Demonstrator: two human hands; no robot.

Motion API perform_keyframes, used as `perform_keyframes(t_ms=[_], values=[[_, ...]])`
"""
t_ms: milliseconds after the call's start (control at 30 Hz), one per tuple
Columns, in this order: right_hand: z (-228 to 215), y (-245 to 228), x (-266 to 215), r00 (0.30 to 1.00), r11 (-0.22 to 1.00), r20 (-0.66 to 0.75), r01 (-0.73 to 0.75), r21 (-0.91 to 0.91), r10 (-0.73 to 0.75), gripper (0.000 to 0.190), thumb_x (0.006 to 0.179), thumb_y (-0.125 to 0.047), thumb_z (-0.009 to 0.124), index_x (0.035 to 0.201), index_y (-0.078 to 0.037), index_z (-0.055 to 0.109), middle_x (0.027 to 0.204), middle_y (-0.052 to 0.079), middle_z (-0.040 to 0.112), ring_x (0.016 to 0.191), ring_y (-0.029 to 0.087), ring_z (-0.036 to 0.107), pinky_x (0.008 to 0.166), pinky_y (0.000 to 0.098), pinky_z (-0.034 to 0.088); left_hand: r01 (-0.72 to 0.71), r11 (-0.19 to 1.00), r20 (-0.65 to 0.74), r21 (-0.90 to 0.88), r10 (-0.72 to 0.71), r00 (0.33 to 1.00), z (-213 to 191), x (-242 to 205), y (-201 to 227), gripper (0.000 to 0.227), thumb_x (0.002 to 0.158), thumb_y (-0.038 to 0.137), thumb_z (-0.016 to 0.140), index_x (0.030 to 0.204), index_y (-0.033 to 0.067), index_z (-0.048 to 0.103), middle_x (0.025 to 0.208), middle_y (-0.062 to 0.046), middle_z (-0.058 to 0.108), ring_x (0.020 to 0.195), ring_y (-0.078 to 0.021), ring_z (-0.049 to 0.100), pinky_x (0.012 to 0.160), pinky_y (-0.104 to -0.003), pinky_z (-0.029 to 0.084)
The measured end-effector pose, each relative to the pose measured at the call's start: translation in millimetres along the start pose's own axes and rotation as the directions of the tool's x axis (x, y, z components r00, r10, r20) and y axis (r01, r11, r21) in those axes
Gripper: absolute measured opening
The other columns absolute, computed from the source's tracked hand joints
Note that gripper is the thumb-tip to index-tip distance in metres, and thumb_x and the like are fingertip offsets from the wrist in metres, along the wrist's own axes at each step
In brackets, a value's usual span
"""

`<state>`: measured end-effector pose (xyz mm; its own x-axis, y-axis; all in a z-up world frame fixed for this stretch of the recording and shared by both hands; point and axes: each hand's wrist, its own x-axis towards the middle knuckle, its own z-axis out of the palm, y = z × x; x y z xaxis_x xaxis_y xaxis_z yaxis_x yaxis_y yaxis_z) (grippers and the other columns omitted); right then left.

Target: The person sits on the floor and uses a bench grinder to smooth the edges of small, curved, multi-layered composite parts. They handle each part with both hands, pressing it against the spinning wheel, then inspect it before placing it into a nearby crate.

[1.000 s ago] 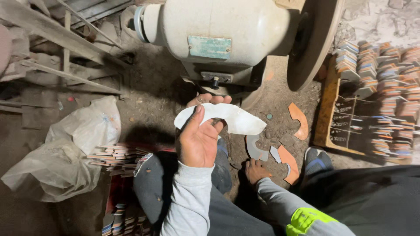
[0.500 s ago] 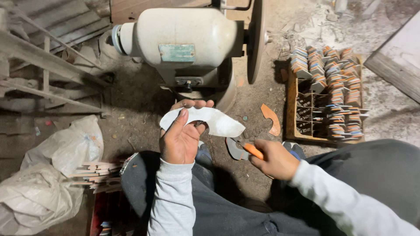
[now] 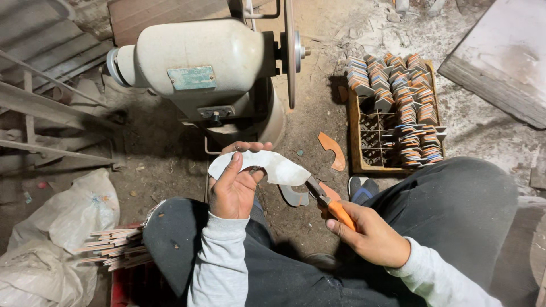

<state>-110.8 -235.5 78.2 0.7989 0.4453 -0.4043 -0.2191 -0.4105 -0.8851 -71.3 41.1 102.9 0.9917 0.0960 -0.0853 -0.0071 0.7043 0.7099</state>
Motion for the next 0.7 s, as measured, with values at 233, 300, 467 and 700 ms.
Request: perform_keyframes(t_ms=[233,300,467,700], values=[[-0.5,-10.9,9.4,0.991,0.974,-0.014,0.131,-0.183,-0.136,0.025,0.092,-0.024,0.072,0.088,-0.001,0.061,0.07,0.008,0.052,0.062,0.018,0.049,0.056,0.0332,0.046,0.02,1.0,0.023,0.004,-0.02,1.0,-6.4,2.0,-6.5,0.022,0.108,0.013,0.052,0.123,-0.0016,0.057,0.123,-0.022,0.065,0.13,-0.04,0.061,0.101,-0.057,0.058],[-1.2,-13.9,11.6,0.982,0.963,-0.036,0.175,-0.204,-0.186,0.022,0.091,-0.021,0.07,0.092,-0.001,0.061,0.07,0.011,0.057,0.06,0.022,0.054,0.057,0.0344,0.048,0.014,1.0,0.028,0.0,-0.014,1.0,-6.6,3.1,-7.0,0.022,0.108,0.013,0.052,0.123,-0.0015,0.057,0.124,-0.022,0.065,0.131,-0.0398,0.061,0.102,-0.056,0.058],[-4.9,-7.8,28.0,0.998,0.956,-0.018,0.048,-0.29,-0.056,0.018,0.088,-0.014,0.067,0.099,-0.002,0.061,0.069,0.021,0.064,0.06,0.034,0.061,0.058,0.0397,0.051,0.006,0.97,-0.002,0.244,-0.006,1.0,4.8,7.1,-5.6,0.029,0.105,0.013,0.052,0.129,-0.0025,0.058,0.13,-0.022,0.067,0.124,-0.0318,0.066,0.1,-0.048,0.059],[-37.1,-6.0,63.8,0.988,0.904,0.062,0.154,-0.399,-0.141,0.024,0.085,-0.009,0.065,0.107,-0.002,0.063,0.076,0.023,0.068,0.07,0.04,0.069,0.06,0.0426,0.054,-0.177,0.685,0.038,0.707,0.213,0.976,24.8,12.2,-12.3,0.029,0.106,0.014,0.059,0.128,-0.0019,0.07,0.119,-0.013,0.076,0.1,-0.0178,0.067,0.09,-0.031,0.056]])
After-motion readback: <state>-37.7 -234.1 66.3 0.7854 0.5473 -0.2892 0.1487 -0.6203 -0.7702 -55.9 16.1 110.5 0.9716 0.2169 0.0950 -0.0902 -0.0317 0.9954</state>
